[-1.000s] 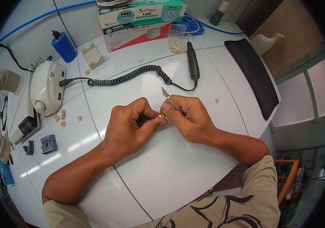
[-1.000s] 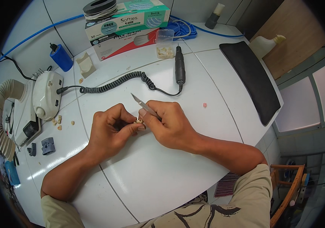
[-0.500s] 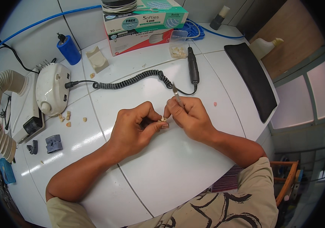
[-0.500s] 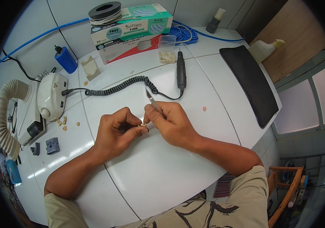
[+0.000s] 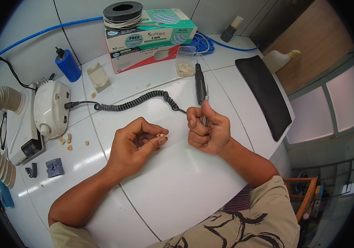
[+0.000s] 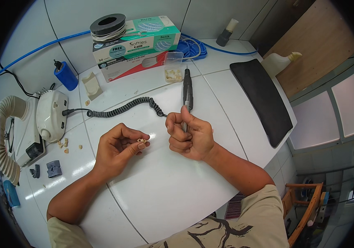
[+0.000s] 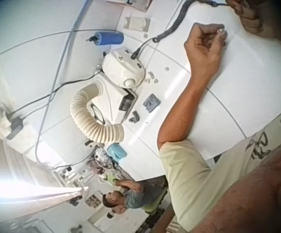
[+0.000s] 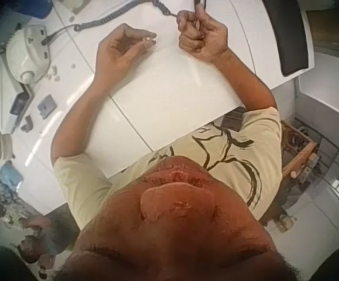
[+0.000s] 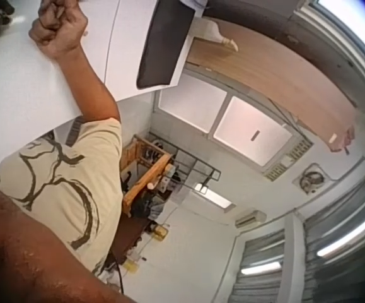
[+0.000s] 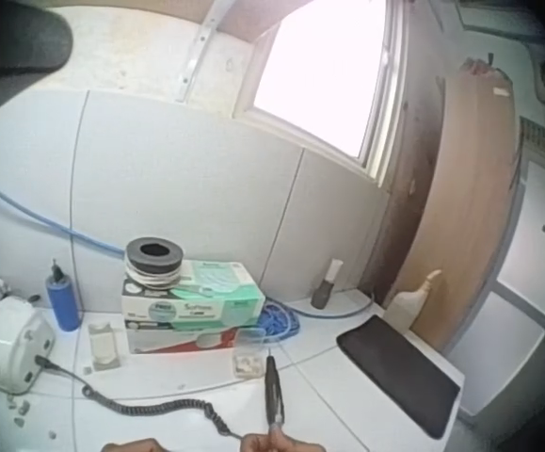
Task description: The recorder uses a small carving tool to refine the surface and details of a dental crown at a laboratory workbench.
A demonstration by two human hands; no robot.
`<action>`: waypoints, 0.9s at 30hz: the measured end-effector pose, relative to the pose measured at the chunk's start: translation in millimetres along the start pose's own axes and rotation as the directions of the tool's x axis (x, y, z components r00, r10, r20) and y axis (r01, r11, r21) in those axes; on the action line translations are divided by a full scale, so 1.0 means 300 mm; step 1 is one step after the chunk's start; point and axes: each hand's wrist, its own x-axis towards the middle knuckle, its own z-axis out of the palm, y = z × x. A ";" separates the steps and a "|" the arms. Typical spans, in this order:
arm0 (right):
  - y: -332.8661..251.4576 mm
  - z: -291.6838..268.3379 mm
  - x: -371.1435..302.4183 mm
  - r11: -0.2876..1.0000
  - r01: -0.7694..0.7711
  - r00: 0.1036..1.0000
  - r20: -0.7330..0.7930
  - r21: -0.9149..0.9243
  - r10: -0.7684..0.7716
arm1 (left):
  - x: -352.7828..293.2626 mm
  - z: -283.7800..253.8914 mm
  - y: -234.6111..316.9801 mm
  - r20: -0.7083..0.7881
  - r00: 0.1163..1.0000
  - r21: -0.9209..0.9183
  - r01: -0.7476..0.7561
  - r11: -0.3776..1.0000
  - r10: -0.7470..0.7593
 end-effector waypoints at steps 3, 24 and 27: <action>-0.001 -0.011 0.000 1.000 -0.002 1.000 0.011 0.009 0.002 | 0.001 -0.002 0.005 -0.001 0.999 -0.051 0.040 0.998 -0.040; -0.001 0.089 -0.038 0.503 -0.038 0.953 -0.182 -0.863 -0.241 | 0.009 -0.017 0.002 -0.023 0.998 -0.017 0.059 0.998 -0.060; -0.008 0.102 -0.043 0.328 -0.032 0.918 -0.157 -0.944 -0.363 | 0.006 -0.013 0.015 0.002 1.000 0.039 0.031 0.999 -0.031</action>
